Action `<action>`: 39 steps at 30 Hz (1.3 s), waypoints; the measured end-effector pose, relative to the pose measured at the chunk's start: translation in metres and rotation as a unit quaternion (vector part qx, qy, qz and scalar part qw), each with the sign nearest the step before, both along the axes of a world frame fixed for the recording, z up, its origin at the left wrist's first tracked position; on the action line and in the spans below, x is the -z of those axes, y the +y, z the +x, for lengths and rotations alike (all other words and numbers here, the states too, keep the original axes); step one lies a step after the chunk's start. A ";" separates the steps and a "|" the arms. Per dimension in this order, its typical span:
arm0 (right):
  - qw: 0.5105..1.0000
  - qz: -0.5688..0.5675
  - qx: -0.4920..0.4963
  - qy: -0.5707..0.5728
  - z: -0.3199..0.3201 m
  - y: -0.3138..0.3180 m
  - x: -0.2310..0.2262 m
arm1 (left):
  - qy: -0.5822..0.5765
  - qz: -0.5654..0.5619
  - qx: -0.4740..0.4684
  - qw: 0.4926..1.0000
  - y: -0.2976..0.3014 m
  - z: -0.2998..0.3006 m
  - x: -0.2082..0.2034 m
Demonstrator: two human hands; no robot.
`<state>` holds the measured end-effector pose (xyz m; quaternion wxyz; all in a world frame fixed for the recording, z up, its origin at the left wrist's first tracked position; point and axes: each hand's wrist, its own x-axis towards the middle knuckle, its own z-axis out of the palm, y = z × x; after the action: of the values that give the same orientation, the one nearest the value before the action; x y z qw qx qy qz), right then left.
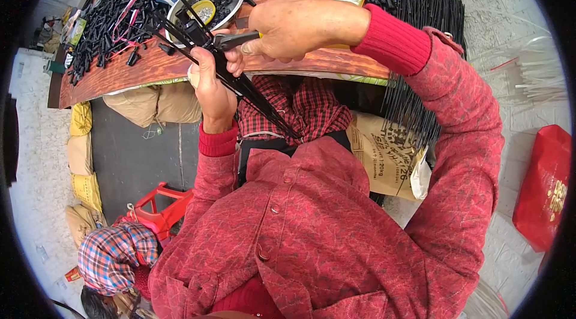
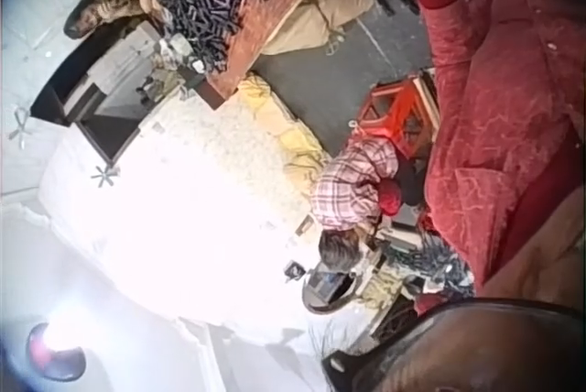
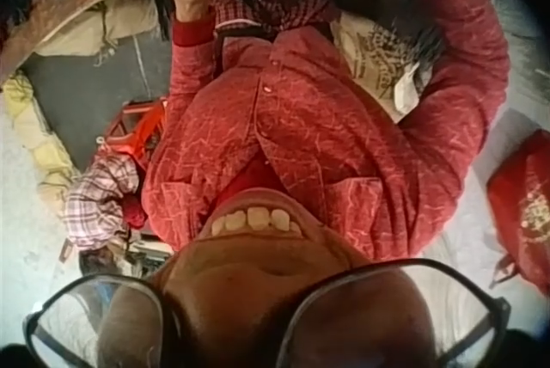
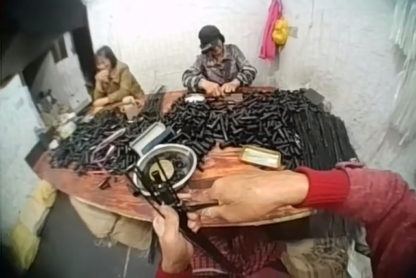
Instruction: Trimming and assembling plastic fan components using pliers on a factory assembly line.
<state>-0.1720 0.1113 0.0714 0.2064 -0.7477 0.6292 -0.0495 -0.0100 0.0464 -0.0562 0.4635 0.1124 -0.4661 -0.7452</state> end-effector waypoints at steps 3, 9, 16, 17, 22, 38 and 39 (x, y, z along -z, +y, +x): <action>0.999 0.040 0.024 -0.028 0.005 0.006 -0.010 | -0.037 -0.037 -0.038 0.998 0.005 -0.002 0.000; 0.996 0.060 0.052 -0.039 0.000 0.004 0.007 | -0.077 -0.066 -0.079 0.992 0.013 -0.008 -0.005; 0.954 0.196 0.073 -0.212 -0.003 -0.002 0.013 | -0.013 0.018 0.006 1.000 -0.003 -0.003 -0.001; 0.935 0.193 0.074 -0.290 -0.006 0.001 0.017 | 0.007 0.036 0.030 0.999 -0.005 -0.004 0.000; 0.903 0.211 0.094 -0.363 -0.002 0.008 0.023 | 0.007 0.036 0.050 0.998 -0.006 -0.001 0.002; 0.900 0.192 0.094 -0.380 0.004 0.011 0.034 | -0.015 0.018 0.051 0.998 -0.007 0.000 -0.001; 0.900 0.191 0.096 -0.380 0.003 0.011 0.035 | -0.016 0.018 0.052 0.998 -0.006 -0.001 -0.001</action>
<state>-0.1685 0.1220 0.0362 0.5631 -0.5544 0.5686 -0.2287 -0.0111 0.0407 -0.0556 0.4144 0.1078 -0.4649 -0.7749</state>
